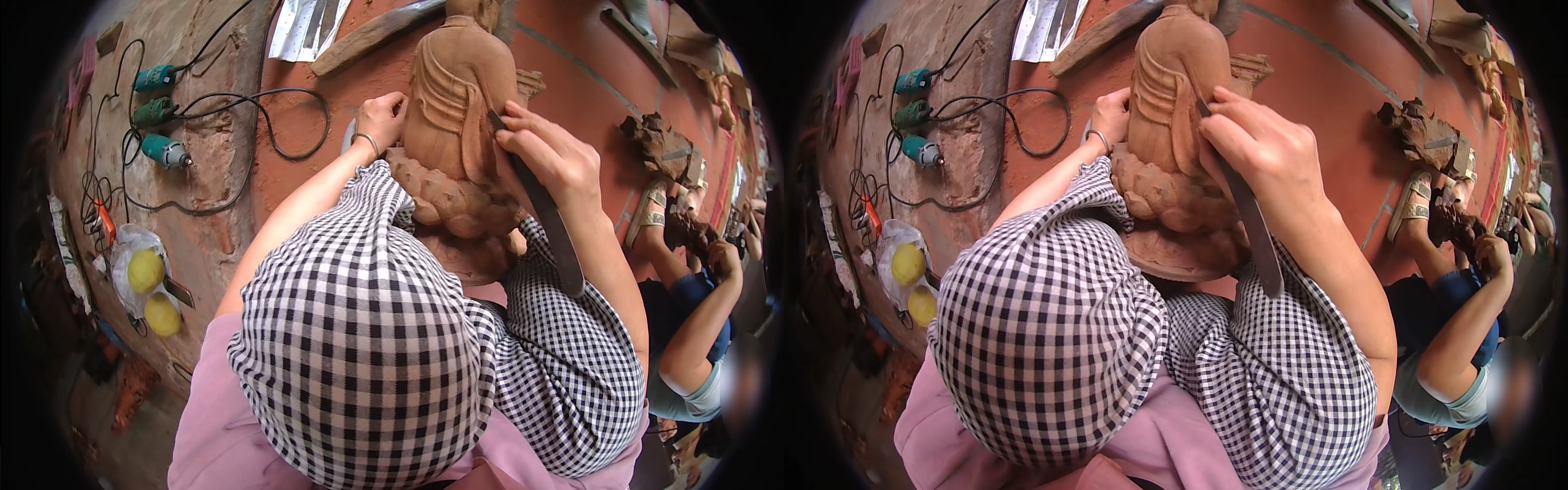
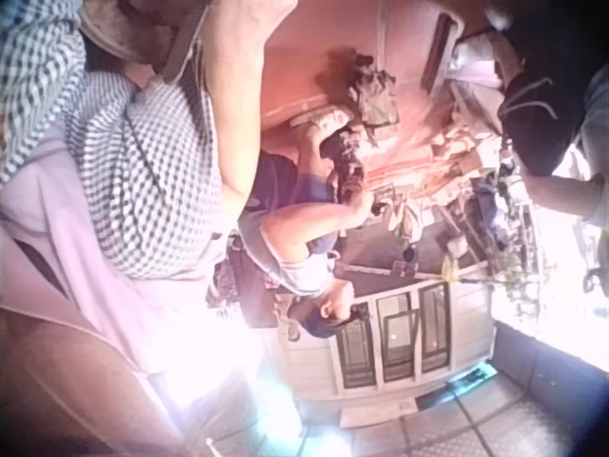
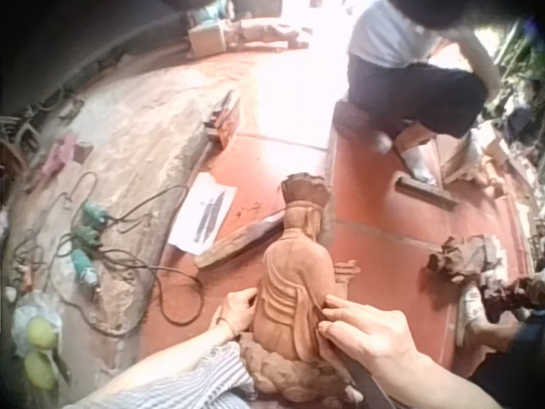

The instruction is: The person carves a clay sculpture of a seated figure using a metal tool and sandpaper. They refine the folds of the garment and smooth the surface while seated on the floor in a workshop.

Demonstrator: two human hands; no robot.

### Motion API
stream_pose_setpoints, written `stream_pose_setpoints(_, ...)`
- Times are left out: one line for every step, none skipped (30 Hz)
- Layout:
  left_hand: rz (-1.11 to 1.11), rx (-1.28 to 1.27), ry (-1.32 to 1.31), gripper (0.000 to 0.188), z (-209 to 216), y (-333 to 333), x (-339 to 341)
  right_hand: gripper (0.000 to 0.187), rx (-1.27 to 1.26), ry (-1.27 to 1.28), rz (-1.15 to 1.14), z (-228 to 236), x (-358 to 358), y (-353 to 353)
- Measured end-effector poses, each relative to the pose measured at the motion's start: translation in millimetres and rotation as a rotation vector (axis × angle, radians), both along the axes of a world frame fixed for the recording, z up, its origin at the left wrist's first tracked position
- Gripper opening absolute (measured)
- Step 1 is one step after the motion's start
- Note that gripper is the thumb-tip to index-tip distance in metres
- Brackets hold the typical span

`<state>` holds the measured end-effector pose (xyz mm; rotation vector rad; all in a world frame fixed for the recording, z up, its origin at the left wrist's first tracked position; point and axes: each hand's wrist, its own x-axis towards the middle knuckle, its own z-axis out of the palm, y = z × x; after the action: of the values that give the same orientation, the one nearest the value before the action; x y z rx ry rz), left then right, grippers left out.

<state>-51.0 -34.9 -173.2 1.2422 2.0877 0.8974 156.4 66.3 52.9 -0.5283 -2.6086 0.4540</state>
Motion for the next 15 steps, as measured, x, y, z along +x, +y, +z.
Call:
stream_pose_setpoints(0.008, 0.018, -0.007, 0.021, -2.9, 0.1, 1.2, 0.018, -0.027, -0.023, 0.0, 4.9, 3.3, -3.8)
stream_pose_setpoints(0.009, 0.031, -0.01, 0.025, -4.8, -0.2, 0.5, 0.018, -0.053, -0.047, -0.001, 7.9, 4.7, -4.8)
stream_pose_setpoints(0.01, 0.044, -0.013, 0.029, -6.6, -0.5, -0.5, 0.017, -0.176, -0.009, -0.025, 8.5, 3.9, -2.0)
stream_pose_setpoints(0.009, 0.059, -0.017, 0.033, -6.4, 0.0, -0.2, 0.015, -0.298, 0.027, -0.05, 9.2, 3.5, 0.6)
stream_pose_setpoints(0.013, 0.047, -0.031, 0.038, -5.5, -0.6, -0.5, 0.012, -0.476, 0.083, -0.162, 9.3, -0.5, -2.2)
stream_pose_setpoints(0.016, 0.035, -0.044, 0.042, -3.4, -1.7, -1.4, 0.013, -0.554, 0.046, -0.281, 18.3, -5.5, -4.1)
stream_pose_setpoints(0.013, 0.024, -0.063, 0.047, -0.9, -2.2, -0.6, 0.013, -0.494, 0.081, -0.247, 14.4, -5.1, -3.3)
stream_pose_setpoints(-0.003, 0.047, -0.075, 0.05, 0.6, -2.4, 1.0, 0.014, -0.434, 0.115, -0.213, 8.7, -3.6, -3.3)
stream_pose_setpoints(-0.02, 0.071, -0.088, 0.052, 1.8, -2.3, 2.7, 0.014, -0.404, 0.113, -0.205, 6.2, -1.5, -5.5)
stream_pose_setpoints(-0.025, 0.094, -0.093, 0.055, 1.8, -3.2, 2.0, 0.015, -0.376, 0.115, -0.185, 2.9, -1.0, -6.3)
stream_pose_setpoints(-0.032, 0.092, -0.1, 0.055, -0.7, -4.9, 1.3, 0.015, -0.348, 0.118, -0.165, 1.6, -1.3, -6.1)
stream_pose_setpoints(-0.038, 0.091, -0.108, 0.054, -4.6, -7.4, 0.6, 0.014, -0.343, 0.101, -0.163, 1.9, -2.4, -5.1)
stream_pose_setpoints(-0.05, 0.092, -0.121, 0.054, -5.7, -7.2, 1.0, 0.014, -0.334, 0.079, -0.167, 3.7, -3.0, -4.2)
stream_pose_setpoints(-0.056, 0.104, -0.122, 0.054, -5.7, -7.4, 1.0, 0.013, -0.327, 0.058, -0.17, 5.4, -3.8, -3.2)
stream_pose_setpoints(-0.061, 0.116, -0.121, 0.054, -4.5, -9.0, 1.3, 0.014, -0.311, 0.062, -0.15, 5.6, -5.7, -1.3)
